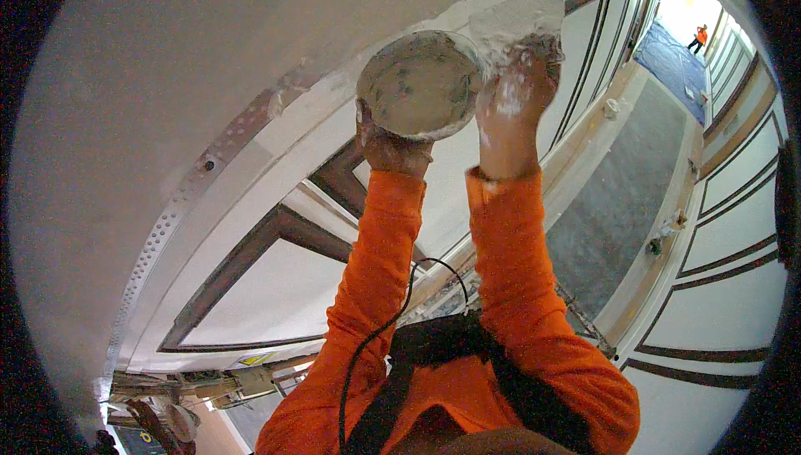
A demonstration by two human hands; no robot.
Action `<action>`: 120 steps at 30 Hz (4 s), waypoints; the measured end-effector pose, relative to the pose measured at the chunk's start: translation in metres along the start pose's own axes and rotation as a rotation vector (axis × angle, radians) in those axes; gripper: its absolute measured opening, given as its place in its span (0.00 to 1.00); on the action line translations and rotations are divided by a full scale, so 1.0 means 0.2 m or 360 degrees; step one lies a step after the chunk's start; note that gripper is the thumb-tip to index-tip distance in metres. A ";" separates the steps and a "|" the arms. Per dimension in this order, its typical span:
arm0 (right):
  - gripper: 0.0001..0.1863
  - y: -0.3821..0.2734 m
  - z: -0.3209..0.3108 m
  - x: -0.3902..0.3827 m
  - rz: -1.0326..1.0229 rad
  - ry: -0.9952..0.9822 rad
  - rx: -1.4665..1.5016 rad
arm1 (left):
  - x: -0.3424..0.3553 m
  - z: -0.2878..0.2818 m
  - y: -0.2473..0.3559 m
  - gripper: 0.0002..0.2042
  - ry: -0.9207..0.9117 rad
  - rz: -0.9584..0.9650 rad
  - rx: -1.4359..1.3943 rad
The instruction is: The person applies plaster to a ceiling using a taping knife and a hawk. They repeatedly scoop plaster from the hawk and smooth it onto the ceiling joints and surface.
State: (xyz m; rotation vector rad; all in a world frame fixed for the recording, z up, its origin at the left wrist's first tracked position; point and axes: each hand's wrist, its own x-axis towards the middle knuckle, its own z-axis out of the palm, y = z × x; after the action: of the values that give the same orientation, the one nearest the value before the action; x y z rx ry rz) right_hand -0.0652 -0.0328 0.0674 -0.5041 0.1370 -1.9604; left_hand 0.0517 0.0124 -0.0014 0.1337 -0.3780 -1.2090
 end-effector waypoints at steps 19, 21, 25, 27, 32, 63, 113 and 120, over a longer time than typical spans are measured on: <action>0.29 0.09 0.02 -0.26 -0.1189 -0.0351 -0.1324 | -0.15 -0.21 0.16 0.28 -0.0051 0.0144 0.0150; 0.32 0.10 0.06 -0.03 -0.1561 -0.0504 -0.1714 | -0.08 -0.13 0.09 0.27 -0.0059 0.0004 0.0162; 0.32 0.25 0.05 -0.06 -0.1487 -0.1095 -0.2132 | -0.01 -0.06 -0.01 0.27 0.0051 -0.0093 0.0006; 0.30 0.29 -0.02 -0.25 -0.1183 -0.1376 -0.1824 | -0.03 -0.08 -0.03 0.27 0.0005 -0.0126 -0.0028; 0.25 0.10 -0.08 -0.39 -0.1517 -0.1301 -0.1810 | -0.11 -0.15 -0.06 0.25 0.0005 -0.0189 -0.0028; 0.30 0.03 0.17 -0.50 -0.1257 -0.1417 -0.2120 | -0.38 -0.19 0.08 0.27 0.0021 -0.0045 0.0106; 0.26 -0.23 0.40 -0.74 -0.1339 -0.1295 -0.1643 | -0.49 -0.15 0.33 0.29 0.0036 -0.0035 0.0373; 0.23 0.14 0.10 -0.06 -0.1838 -0.1279 -0.1905 | -0.42 -0.17 0.24 0.24 0.0280 0.0075 0.0152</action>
State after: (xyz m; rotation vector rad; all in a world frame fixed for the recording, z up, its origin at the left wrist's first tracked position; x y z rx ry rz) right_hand -0.0292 -0.0314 0.0728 -2.5423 0.6062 -2.3339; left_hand 0.0809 0.1041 -0.0371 0.3101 -0.2837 -1.1237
